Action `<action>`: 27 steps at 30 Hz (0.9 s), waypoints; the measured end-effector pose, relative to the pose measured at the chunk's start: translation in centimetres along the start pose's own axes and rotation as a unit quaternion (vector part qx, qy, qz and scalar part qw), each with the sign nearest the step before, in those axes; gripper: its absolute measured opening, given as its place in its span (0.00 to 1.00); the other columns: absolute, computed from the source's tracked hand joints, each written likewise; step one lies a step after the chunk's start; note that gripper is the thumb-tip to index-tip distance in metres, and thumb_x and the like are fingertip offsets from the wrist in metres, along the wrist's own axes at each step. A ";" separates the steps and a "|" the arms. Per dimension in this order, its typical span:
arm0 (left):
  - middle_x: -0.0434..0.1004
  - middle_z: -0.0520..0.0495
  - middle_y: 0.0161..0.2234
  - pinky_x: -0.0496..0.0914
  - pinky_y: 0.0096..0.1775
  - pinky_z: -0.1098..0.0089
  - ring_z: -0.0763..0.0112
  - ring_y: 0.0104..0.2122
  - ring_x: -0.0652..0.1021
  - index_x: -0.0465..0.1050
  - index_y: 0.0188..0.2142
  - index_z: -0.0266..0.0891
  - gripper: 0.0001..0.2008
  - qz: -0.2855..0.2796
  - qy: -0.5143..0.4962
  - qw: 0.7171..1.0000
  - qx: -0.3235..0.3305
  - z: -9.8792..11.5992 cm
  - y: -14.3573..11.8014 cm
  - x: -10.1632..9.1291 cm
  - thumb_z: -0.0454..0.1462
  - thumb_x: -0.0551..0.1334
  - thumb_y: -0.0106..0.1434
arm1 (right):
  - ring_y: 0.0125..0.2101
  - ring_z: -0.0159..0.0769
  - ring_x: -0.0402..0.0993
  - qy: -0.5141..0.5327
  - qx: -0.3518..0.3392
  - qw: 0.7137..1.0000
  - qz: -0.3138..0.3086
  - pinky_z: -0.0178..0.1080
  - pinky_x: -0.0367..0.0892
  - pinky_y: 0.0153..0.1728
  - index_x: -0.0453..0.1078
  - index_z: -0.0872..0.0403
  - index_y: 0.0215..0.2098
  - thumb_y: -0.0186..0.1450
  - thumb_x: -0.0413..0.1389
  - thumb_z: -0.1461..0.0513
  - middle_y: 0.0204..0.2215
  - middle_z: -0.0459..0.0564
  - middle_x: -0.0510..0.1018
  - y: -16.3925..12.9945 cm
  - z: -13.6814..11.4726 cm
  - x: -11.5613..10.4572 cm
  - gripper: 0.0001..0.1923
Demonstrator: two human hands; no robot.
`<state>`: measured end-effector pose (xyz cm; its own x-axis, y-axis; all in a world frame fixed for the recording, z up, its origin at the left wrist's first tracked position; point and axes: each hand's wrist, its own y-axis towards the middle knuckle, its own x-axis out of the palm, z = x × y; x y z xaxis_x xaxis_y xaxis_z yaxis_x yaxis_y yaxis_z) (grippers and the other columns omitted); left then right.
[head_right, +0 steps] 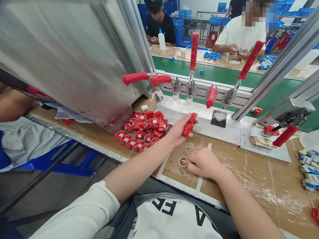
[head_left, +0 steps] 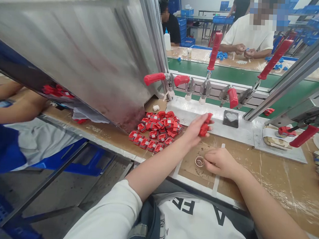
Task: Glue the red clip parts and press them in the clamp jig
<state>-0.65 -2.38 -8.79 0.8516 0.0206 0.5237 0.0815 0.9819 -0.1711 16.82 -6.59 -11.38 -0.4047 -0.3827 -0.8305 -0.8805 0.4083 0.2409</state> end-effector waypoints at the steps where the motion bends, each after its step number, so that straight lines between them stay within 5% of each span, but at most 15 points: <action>1: 0.79 0.46 0.39 0.66 0.25 0.76 0.76 0.28 0.74 0.75 0.46 0.40 0.22 0.007 0.080 0.996 0.035 -0.6 0.2 -0.3 0.50 0.71 0.59 | 0.22 0.30 0.52 0.012 0.001 1.000 0.001 0.37 0.48 0.27 0.54 0.52 0.22 0.68 0.50 0.66 0.19 0.42 0.62 0.1 -0.1 0.0 0.17; 6: 0.83 0.48 0.37 0.73 0.42 0.68 0.67 0.36 0.79 0.80 0.43 0.40 0.18 -0.012 0.397 0.908 0.132 -2.2 -0.1 -1.9 0.43 0.75 0.54 | 0.20 0.30 0.50 0.104 0.042 0.992 0.063 0.38 0.49 0.26 0.48 0.51 0.21 0.70 0.48 0.61 0.17 0.41 0.56 -0.1 -0.2 -0.6 0.21; 11: 0.84 0.49 0.37 0.72 0.43 0.68 0.66 0.37 0.80 0.81 0.44 0.40 0.17 -0.090 0.452 0.883 0.094 -2.3 -0.1 -2.6 0.44 0.72 0.57 | 0.19 0.32 0.51 0.151 0.184 0.916 0.322 0.39 0.50 0.24 0.48 0.49 0.19 0.72 0.47 0.52 0.17 0.42 0.54 -1.0 1.6 -1.9 0.25; 13: 0.83 0.50 0.36 0.72 0.40 0.69 0.67 0.35 0.79 0.81 0.44 0.41 0.17 -0.095 0.476 0.871 0.081 -2.4 0.1 -2.6 0.44 0.72 0.57 | 0.20 0.32 0.52 0.137 0.221 0.888 0.380 0.39 0.50 0.24 0.48 0.49 0.19 0.72 0.49 0.51 0.17 0.42 0.54 -1.0 2.5 -2.1 0.26; 27: 0.84 0.50 0.37 0.71 0.41 0.68 0.65 0.37 0.80 0.83 0.44 0.42 0.17 -0.091 0.523 0.847 0.040 -2.0 0.1 -2.1 0.45 0.72 0.57 | 0.21 0.30 0.52 0.112 0.194 0.915 0.336 0.38 0.50 0.25 0.49 0.50 0.22 0.73 0.49 0.57 0.19 0.41 0.54 0.3 4.6 -1.6 0.23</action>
<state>-1.45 -2.74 -11.57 0.8254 -0.2693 -0.4962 0.2602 0.9614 -0.0889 18.37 -2.10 -12.27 -0.9008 -0.0791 -0.4270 -0.2778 0.8608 0.4265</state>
